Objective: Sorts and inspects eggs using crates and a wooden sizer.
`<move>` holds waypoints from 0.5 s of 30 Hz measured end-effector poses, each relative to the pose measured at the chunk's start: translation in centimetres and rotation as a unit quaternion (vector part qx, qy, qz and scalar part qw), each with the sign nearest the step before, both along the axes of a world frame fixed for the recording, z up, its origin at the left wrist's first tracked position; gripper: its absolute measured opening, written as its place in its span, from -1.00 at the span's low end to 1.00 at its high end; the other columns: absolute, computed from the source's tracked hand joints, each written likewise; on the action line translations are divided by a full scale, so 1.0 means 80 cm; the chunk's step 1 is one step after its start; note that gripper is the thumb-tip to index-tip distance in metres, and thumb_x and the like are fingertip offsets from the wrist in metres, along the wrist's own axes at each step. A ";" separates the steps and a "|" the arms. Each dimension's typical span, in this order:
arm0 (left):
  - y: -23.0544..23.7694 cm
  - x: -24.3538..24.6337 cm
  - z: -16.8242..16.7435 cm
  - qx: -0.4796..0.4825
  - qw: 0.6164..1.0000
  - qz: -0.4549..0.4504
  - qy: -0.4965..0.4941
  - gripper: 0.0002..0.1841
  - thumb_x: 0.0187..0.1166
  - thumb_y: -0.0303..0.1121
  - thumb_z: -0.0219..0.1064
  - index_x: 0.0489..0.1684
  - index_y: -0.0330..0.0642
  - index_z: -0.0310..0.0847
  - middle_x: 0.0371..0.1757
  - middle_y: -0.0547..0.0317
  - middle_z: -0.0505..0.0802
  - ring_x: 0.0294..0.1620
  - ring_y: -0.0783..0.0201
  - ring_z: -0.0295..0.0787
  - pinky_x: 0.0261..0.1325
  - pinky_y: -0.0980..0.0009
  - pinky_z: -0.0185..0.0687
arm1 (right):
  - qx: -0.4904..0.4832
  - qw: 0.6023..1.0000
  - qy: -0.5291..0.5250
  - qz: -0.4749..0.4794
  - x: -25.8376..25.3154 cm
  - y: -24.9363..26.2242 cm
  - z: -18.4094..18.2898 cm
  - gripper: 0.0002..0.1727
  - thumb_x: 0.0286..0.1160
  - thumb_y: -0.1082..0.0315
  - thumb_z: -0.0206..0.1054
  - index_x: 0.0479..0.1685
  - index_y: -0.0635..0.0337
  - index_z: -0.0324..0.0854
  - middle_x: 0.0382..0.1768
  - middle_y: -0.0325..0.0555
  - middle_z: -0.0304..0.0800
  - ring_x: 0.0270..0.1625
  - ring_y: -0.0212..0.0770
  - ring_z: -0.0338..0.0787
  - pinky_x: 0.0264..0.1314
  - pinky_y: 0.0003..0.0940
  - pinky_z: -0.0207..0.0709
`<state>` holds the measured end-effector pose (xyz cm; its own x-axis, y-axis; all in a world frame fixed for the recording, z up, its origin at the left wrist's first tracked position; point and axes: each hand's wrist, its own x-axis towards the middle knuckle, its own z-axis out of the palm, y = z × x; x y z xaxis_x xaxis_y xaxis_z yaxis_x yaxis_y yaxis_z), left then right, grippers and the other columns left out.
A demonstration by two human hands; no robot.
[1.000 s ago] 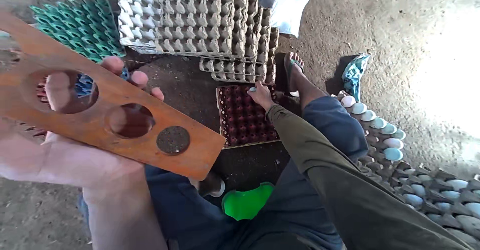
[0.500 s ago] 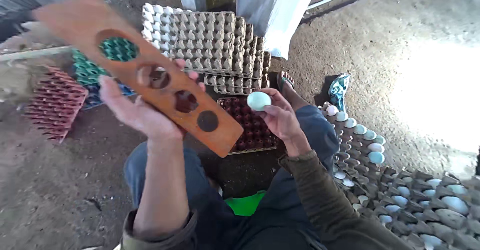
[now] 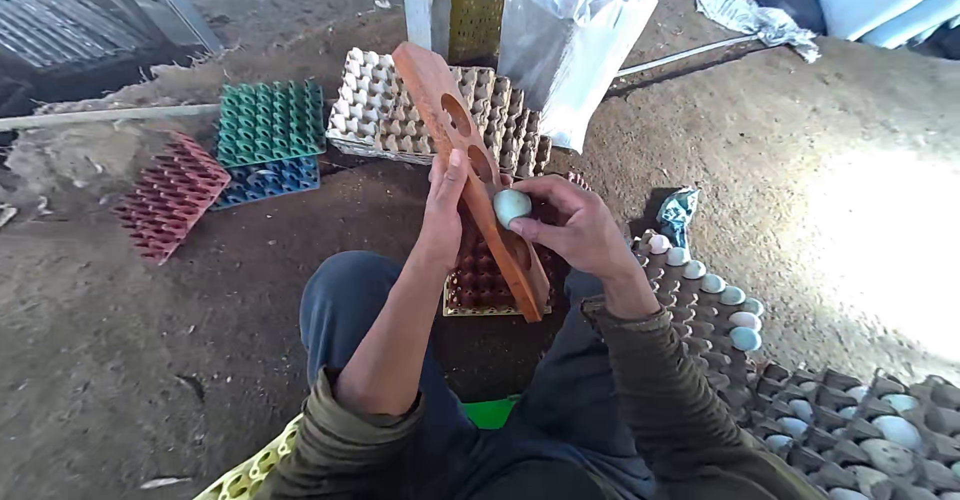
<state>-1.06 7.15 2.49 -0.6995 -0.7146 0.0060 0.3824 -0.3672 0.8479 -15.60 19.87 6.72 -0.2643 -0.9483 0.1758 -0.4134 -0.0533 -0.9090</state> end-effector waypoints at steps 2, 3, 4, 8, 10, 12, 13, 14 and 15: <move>0.001 -0.002 -0.001 0.000 1.000 -0.010 0.012 -0.38 0.63 0.31 0.11 0.58 0.26 0.20 0.07 0.23 0.83 -0.05 0.30 0.85 -0.08 0.34 0.83 | 0.011 1.000 -0.017 0.010 -0.005 0.004 0.003 -0.49 0.32 0.48 0.58 0.34 0.24 0.67 0.15 -0.08 0.85 0.06 -0.26 0.89 0.17 -0.31 0.84; 0.001 -0.003 -0.001 -0.003 1.000 -0.011 0.018 -0.39 0.63 0.29 0.15 0.55 0.24 0.21 0.05 0.22 0.83 -0.07 0.30 0.85 -0.08 0.34 0.83 | 0.014 0.999 -0.029 0.014 -0.009 0.005 0.003 -0.49 0.32 0.49 0.58 0.34 0.24 0.68 0.15 -0.07 0.85 0.06 -0.25 0.89 0.17 -0.30 0.84; 0.002 -0.005 -0.001 -0.006 1.000 -0.010 0.018 -0.40 0.62 0.26 0.18 0.54 0.23 0.20 0.02 0.22 0.82 -0.09 0.31 0.85 -0.09 0.36 0.83 | 0.020 0.999 -0.039 0.016 -0.011 0.006 0.003 -0.48 0.31 0.51 0.58 0.35 0.25 0.68 0.15 -0.06 0.85 0.07 -0.24 0.89 0.17 -0.29 0.83; 0.008 -0.007 0.002 0.004 1.000 -0.006 0.008 -0.47 0.66 0.16 0.22 0.50 0.24 0.22 -0.04 0.27 0.82 -0.18 0.38 0.85 -0.17 0.43 0.82 | 0.024 0.998 -0.047 0.026 -0.017 0.009 0.002 -0.49 0.30 0.51 0.58 0.34 0.25 0.69 0.13 -0.06 0.86 0.02 -0.26 0.89 0.12 -0.33 0.83; 0.009 -0.008 0.004 0.014 1.000 -0.006 0.005 -0.48 0.67 0.15 0.21 0.49 0.24 0.22 -0.08 0.26 0.83 -0.23 0.39 0.85 -0.22 0.45 0.82 | 0.019 0.998 -0.054 0.026 -0.018 0.009 -0.001 -0.47 0.27 0.53 0.59 0.32 0.26 0.68 0.09 -0.07 0.87 -0.02 -0.27 0.88 0.08 -0.35 0.83; 0.010 -0.009 0.004 0.016 1.000 -0.014 0.006 -0.50 0.68 0.14 0.21 0.47 0.24 0.22 -0.06 0.28 0.82 -0.21 0.40 0.84 -0.21 0.46 0.81 | 0.017 0.997 -0.067 0.027 -0.019 0.011 -0.005 -0.45 0.20 0.59 0.60 0.30 0.28 0.66 0.08 -0.06 0.86 0.00 -0.26 0.89 0.11 -0.33 0.83; 0.010 -0.010 0.004 0.016 1.000 -0.015 0.002 -0.51 0.68 0.13 0.22 0.46 0.24 0.22 -0.06 0.28 0.82 -0.20 0.41 0.84 -0.21 0.46 0.81 | 0.015 0.997 -0.073 0.027 -0.018 0.011 -0.006 -0.43 0.17 0.63 0.59 0.30 0.29 0.65 0.08 -0.04 0.86 0.02 -0.24 0.89 0.13 -0.32 0.83; 0.011 -0.010 0.003 0.016 1.000 -0.016 -0.003 -0.50 0.67 0.13 0.23 0.47 0.25 0.23 -0.05 0.28 0.82 -0.19 0.40 0.84 -0.21 0.46 0.81 | 0.011 0.997 -0.074 0.027 -0.018 0.012 -0.008 -0.42 0.16 0.66 0.59 0.29 0.29 0.64 0.07 -0.04 0.86 0.02 -0.24 0.89 0.14 -0.31 0.83; 0.011 -0.011 0.003 0.015 1.000 -0.018 -0.007 -0.49 0.66 0.14 0.23 0.48 0.25 0.22 -0.03 0.28 0.82 -0.18 0.40 0.84 -0.20 0.45 0.81 | 0.003 0.997 -0.075 0.023 -0.018 0.013 -0.010 -0.42 0.15 0.67 0.59 0.29 0.30 0.64 0.07 -0.04 0.86 0.03 -0.23 0.89 0.15 -0.30 0.83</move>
